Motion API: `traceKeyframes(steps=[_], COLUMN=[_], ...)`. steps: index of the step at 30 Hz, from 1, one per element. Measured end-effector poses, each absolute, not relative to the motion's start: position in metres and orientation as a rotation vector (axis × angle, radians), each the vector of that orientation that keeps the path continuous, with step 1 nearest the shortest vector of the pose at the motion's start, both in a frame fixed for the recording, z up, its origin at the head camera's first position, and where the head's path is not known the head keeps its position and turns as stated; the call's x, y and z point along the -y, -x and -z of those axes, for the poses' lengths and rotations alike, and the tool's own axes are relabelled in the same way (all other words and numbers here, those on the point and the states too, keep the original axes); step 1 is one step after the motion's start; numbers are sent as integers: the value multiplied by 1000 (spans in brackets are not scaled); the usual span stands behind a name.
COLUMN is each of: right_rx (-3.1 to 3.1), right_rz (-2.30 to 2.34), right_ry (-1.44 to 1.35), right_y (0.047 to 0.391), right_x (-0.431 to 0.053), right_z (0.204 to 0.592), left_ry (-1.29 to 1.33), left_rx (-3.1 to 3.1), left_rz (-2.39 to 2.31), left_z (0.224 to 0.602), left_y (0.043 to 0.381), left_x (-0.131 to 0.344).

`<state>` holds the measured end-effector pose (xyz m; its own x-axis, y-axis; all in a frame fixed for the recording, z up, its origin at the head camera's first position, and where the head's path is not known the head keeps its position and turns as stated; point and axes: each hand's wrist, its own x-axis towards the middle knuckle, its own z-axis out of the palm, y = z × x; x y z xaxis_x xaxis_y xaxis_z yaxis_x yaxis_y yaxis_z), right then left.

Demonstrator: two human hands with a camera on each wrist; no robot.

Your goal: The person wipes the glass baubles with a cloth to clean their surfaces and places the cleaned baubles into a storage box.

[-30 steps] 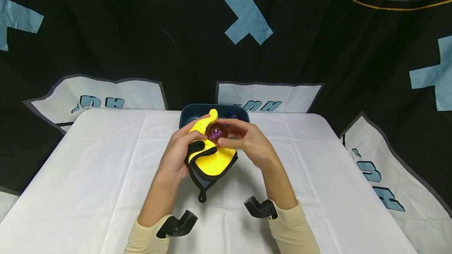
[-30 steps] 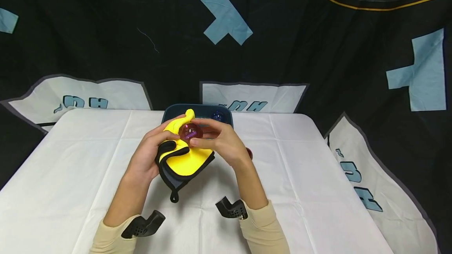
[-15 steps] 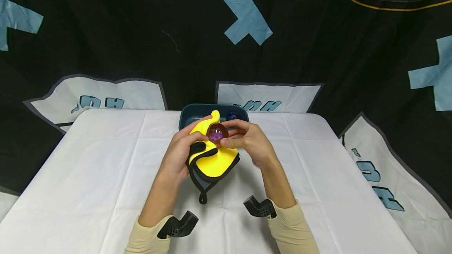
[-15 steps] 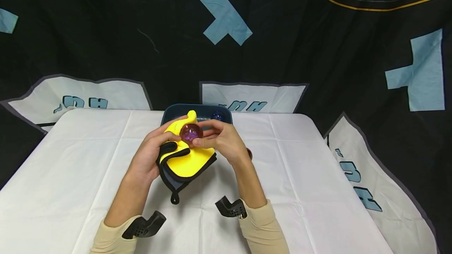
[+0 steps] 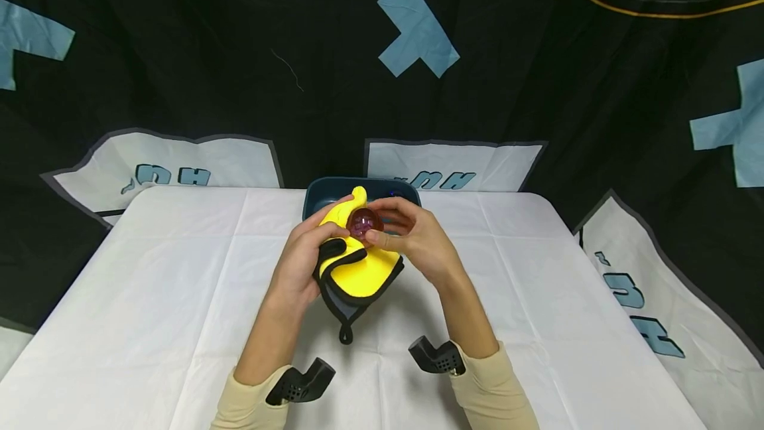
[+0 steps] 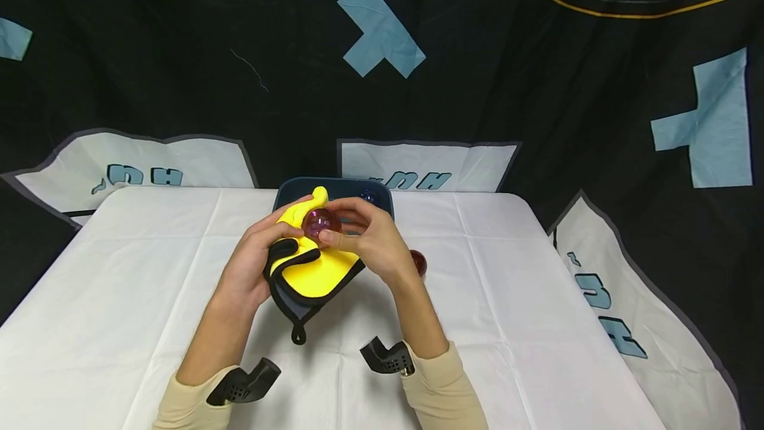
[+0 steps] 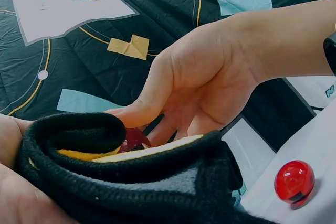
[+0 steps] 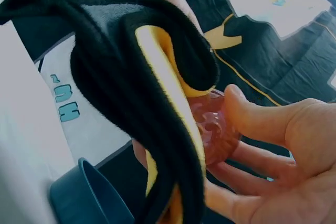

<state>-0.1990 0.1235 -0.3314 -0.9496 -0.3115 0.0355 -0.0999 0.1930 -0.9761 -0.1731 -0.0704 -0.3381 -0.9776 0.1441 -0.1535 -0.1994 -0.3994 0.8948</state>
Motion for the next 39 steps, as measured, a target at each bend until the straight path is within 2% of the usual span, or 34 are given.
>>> traceKeyframes(steps=[8, 17, 21, 39], right_rx=[-2206, -2339, -2341, -2168], right_rz=[1879, 1844, 1820, 1907], right_ry=[543, 233, 219, 505], right_y=[201, 202, 203, 203], right_x=[-130, -123, -123, -128], right_z=[333, 335, 334, 336], left_ry=[77, 71, 59, 91], left_rx=[-1598, -1590, -1593, -1535], left_rz=[-2455, -2455, -2452, -2483], left_z=[338, 337, 337, 338], left_y=[173, 173, 174, 174], left_x=[71, 70, 70, 73])
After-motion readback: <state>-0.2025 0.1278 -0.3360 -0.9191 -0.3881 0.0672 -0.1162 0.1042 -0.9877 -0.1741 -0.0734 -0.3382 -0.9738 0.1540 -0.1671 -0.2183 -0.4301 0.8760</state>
